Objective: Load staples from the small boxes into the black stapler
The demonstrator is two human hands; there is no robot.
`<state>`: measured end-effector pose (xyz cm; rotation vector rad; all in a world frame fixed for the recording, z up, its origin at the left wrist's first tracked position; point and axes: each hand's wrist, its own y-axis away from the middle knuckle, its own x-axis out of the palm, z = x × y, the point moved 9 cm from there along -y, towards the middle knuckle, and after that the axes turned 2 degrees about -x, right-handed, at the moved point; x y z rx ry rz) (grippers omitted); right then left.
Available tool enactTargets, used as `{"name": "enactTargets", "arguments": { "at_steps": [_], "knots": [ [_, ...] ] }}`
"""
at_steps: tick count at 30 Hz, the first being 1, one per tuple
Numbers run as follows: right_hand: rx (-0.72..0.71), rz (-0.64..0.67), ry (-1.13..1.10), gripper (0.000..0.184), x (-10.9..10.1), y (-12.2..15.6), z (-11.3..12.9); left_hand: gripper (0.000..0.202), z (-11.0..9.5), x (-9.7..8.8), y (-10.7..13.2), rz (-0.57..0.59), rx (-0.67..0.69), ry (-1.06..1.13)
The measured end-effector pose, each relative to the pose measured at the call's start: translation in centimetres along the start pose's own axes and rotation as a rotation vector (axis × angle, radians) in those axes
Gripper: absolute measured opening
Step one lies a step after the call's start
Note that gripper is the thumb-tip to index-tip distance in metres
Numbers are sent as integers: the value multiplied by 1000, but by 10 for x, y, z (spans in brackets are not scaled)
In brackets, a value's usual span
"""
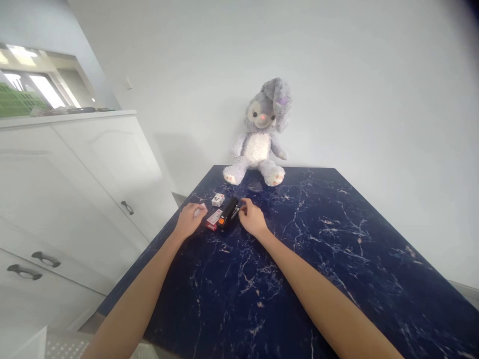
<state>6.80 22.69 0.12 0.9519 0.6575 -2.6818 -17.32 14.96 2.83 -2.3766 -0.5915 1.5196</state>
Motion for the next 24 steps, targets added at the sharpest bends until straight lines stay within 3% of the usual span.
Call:
{"name": "enactTargets", "arguments": {
  "at_steps": [4,8,12,24],
  "knots": [
    [-4,-14,2,48,-2,1,2,29,-15,11,5,64,87,21],
    [-20,-18,31,47,-4,3,7,26,-34,16,11,113,143,-92],
    [-37,-34,96,49,-4,6,11,24,-38,14,10,88,157,-158],
    [-83,-80,188,55,-5,12,16,34,3,1,4,-54,-61,-251]
  ]
}}
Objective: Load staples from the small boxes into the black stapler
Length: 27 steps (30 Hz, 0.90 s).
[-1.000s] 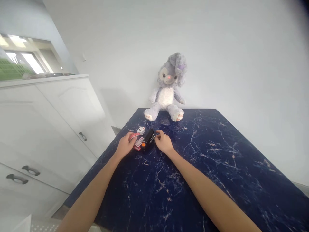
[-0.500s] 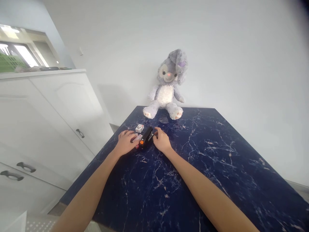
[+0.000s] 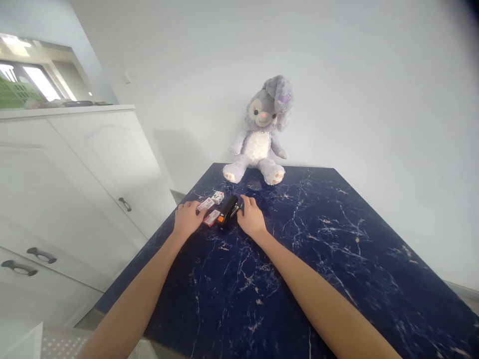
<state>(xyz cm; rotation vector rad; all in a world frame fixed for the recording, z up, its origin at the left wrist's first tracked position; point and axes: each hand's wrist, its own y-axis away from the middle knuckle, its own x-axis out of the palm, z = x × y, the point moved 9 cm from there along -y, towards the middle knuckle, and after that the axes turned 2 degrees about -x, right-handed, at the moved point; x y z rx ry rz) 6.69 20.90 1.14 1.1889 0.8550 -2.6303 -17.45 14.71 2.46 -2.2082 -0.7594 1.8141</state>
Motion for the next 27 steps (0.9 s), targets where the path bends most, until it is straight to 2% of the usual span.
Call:
{"name": "enactTargets", "arguments": {
  "at_steps": [2,6,9,11,14,18,23,27],
  "knots": [
    [4,2,-1,56,0,0,0,32,-3,2,0,3,48,17],
    [-11,7,-15,56,1,-1,1,28,-21,9,3,46,201,57],
    [-37,27,-30,60,3,-1,4,27,-24,10,5,49,169,62],
    [-62,76,-40,66,7,-1,6,28,-28,4,7,16,146,93],
    [-78,139,-62,74,13,-1,8,31,-46,-5,13,26,237,218],
    [-64,133,-109,74,12,-2,6,41,-77,-9,26,161,398,377],
    [-53,121,-108,71,12,-3,5,46,-78,-9,26,155,340,382],
    [-36,33,-76,66,4,-3,3,44,-74,-6,25,143,318,377]
  ]
}}
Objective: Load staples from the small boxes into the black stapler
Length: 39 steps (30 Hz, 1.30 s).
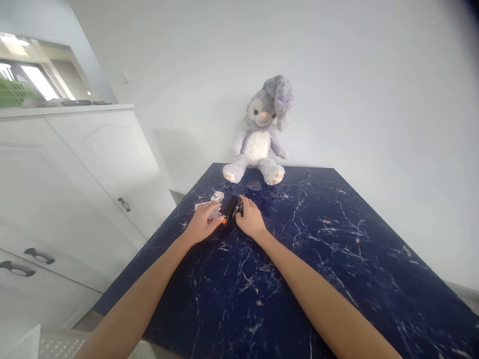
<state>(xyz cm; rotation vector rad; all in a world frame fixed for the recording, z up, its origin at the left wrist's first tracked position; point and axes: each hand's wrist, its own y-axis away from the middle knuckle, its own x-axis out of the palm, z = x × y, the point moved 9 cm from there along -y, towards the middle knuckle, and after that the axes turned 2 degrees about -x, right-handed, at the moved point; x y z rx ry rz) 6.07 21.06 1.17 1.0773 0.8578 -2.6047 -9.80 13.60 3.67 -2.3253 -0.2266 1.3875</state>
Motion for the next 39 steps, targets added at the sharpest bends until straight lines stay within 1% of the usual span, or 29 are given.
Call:
{"name": "enactTargets", "arguments": {
  "at_steps": [2,5,7,10,14,18,20,23,26,29,32,37,39],
  "knots": [
    [19,-19,6,63,-2,0,-2,45,-2,2,1,23,24,12],
    [20,12,22,63,2,-1,-3,55,-7,10,3,97,57,23],
    [-4,38,41,62,4,-2,-1,62,-7,13,4,104,49,12],
    [-23,61,55,61,7,-2,0,61,-5,13,3,41,28,-22],
    [4,18,52,64,5,-1,-4,53,0,11,0,-44,17,-103],
    [13,-16,49,65,2,0,-4,42,15,5,-2,-110,-44,-198],
    [25,-11,48,65,2,-1,-5,39,26,3,-2,-120,-87,-222],
    [-5,45,41,71,8,-1,-4,37,33,8,-3,-57,-79,-231],
    [-58,100,16,80,14,-2,-3,39,31,13,-2,22,-26,-240],
    [-29,90,-27,80,14,-3,-9,38,29,11,-1,36,-21,-246],
    [5,52,-49,72,9,-5,-12,34,28,8,-1,27,-33,-246],
    [10,15,-16,33,0,-6,-10,29,28,7,-4,-6,-24,-219],
    [27,0,-16,28,-2,-6,-10,28,31,7,-4,-34,-46,-222]
  ]
}}
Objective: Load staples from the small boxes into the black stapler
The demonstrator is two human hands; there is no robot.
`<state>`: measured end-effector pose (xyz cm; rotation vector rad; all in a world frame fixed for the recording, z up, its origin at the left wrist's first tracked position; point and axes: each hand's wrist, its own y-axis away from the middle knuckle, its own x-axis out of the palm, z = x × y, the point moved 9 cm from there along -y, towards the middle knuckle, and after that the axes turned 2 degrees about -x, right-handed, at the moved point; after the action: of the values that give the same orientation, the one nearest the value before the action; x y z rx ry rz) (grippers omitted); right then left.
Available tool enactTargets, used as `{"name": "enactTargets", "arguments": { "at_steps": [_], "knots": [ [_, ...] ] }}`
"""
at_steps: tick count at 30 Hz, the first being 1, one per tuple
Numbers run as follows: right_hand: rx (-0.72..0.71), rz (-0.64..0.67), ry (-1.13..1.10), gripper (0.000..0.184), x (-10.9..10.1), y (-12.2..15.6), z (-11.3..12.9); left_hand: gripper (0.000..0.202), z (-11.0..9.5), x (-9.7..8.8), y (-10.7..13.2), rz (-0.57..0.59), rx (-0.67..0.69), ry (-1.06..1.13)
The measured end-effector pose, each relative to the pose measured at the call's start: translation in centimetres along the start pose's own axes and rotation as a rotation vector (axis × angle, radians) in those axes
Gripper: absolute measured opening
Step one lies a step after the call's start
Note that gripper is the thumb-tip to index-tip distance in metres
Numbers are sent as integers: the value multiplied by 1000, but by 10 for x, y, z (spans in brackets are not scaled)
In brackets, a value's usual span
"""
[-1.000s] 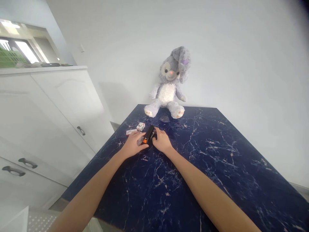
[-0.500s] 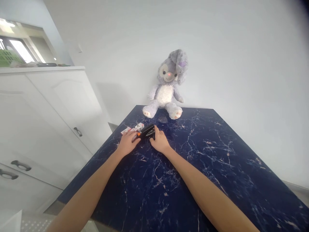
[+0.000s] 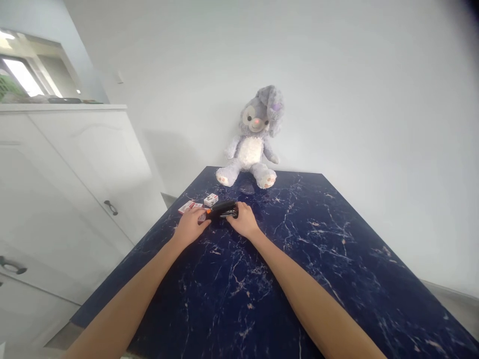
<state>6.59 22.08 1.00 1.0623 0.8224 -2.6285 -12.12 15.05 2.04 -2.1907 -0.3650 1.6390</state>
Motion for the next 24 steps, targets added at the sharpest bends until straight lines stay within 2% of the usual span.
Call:
{"name": "enactTargets", "arguments": {
  "at_steps": [6,14,17,21,24],
  "knots": [
    [55,44,-49,22,3,1,-6,32,1,-3,1,-36,-53,23],
    [73,-17,-18,20,-3,5,-5,42,-12,-11,7,-79,-38,98],
    [99,-33,-3,19,-6,8,-5,40,-15,-13,7,-84,-12,117],
    [104,-45,-1,18,-8,8,-4,40,-7,-16,5,-135,6,39],
    [110,-42,7,18,-7,8,-6,47,10,-3,1,-68,-30,-53]
  ]
}}
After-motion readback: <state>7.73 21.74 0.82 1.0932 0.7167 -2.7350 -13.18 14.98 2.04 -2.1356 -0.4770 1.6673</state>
